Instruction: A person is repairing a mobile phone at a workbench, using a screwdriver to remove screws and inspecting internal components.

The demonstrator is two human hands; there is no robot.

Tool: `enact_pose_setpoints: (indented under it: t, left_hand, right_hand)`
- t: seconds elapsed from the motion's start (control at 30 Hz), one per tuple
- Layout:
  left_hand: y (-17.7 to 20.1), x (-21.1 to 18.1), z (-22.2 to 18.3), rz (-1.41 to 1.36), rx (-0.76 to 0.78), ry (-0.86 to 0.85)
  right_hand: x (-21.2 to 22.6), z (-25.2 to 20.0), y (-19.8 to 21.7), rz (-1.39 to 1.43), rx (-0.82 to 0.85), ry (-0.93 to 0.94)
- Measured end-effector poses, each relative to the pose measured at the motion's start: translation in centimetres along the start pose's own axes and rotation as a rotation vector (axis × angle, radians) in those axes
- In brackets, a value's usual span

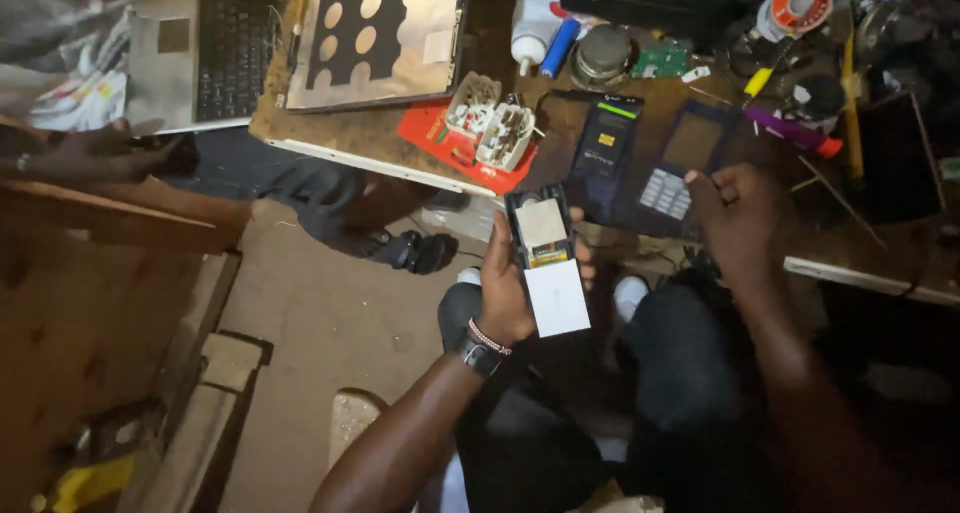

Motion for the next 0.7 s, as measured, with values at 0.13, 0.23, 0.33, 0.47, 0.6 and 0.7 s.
enact_pose_setpoints:
  t: [0.13, 0.23, 0.33, 0.47, 0.6, 0.7]
  left_hand:
    - [-0.4, 0.3, -1.1, 0.031, -0.013, -0.016]
    - [0.5, 1.3, -1.3, -0.008, -0.010, 0.041]
    - [-0.1, 1.2, -1.0, 0.001, -0.036, 0.037]
    - [2.0, 1.0, -0.3, 0.242, -0.266, -0.157]
    - [2.5, 0.2, -0.5, 0.359, -0.430, -0.278]
    - [3.1, 0.1, -0.5, 0.386, -0.585, -0.283]
  right_hand:
    - [0.1, -0.8, -1.0, -0.079, -0.020, 0.133]
    - [-0.8, -0.9, -1.4, -0.159, -0.094, 0.269]
    - [-0.6, -0.9, -1.5, -0.110, -0.198, 0.279]
    - [0.9, -1.5, -0.6, 0.028, -0.244, 0.417]
    - [0.6, -1.7, -1.0, -0.049, -0.294, 0.474]
    - [0.9, -1.5, -0.6, -0.049, -0.308, 0.482]
Point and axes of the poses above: each hand's wrist, its own z-axis towards the middle knuckle, its own y-axis out of the back of the hand, x = y × z, the point moved 5 cm from there along z, towards the middle knuckle, and after that the axes turned 3 degrees about z, right-handed, at the moved point
